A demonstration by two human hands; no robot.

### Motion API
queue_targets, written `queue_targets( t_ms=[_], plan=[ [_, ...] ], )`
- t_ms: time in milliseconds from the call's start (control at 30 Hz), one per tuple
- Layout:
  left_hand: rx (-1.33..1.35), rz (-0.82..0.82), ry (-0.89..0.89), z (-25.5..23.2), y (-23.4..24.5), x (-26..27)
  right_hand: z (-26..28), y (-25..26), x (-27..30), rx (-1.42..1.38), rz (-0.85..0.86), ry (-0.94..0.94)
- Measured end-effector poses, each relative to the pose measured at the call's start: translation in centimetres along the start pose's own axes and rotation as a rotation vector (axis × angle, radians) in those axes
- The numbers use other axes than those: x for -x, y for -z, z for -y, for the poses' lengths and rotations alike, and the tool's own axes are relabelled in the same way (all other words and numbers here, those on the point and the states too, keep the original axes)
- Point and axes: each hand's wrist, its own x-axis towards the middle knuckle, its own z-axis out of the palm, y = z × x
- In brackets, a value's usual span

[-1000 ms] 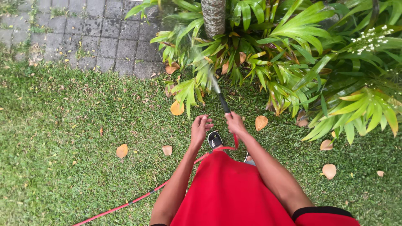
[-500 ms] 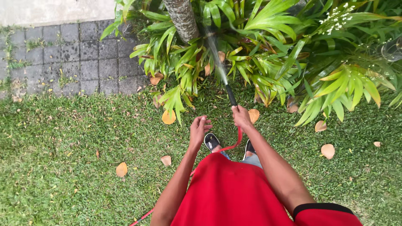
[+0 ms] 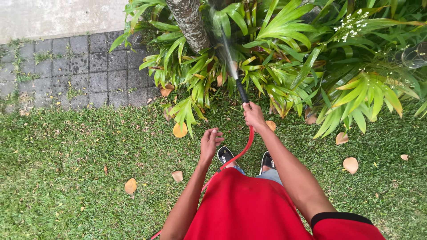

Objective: The person waters plants and the base of a tree in a garden using a hose, moving the spray across the foliage and the soil.

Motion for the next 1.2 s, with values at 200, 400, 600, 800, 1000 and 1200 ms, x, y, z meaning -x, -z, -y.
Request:
queue_targets(
  t_ms=[200, 400, 600, 800, 1000, 1200],
  plan=[
    [-0.068, -0.007, 0.019, -1.2, -1.0, 0.5, -1.2, 1.8, -1.0, -0.073, -0.056, 0.026],
    [-0.097, 0.008, 0.034, -1.4, -1.8, 0.5, -4.7, 3.6, -1.1, -0.076, -0.101, 0.006],
    [-0.065, 0.034, 0.039, -0.4, -2.4, 0.1, -9.1, 4.4, -0.1, 0.118, -0.095, -0.034],
    [-0.038, 0.051, 0.036, 0.5, -2.4, 0.2, -12.0, 5.4, -0.2, 0.042, -0.215, -0.076],
    [-0.026, 0.050, 0.048, 1.1, -2.6, 0.1, -12.6, 5.4, -0.6, 0.069, -0.169, -0.081],
    [-0.038, 0.038, 0.034, 1.1, -3.0, 0.5, -11.6, 5.6, -0.7, 0.110, -0.191, -0.084]
  ],
)
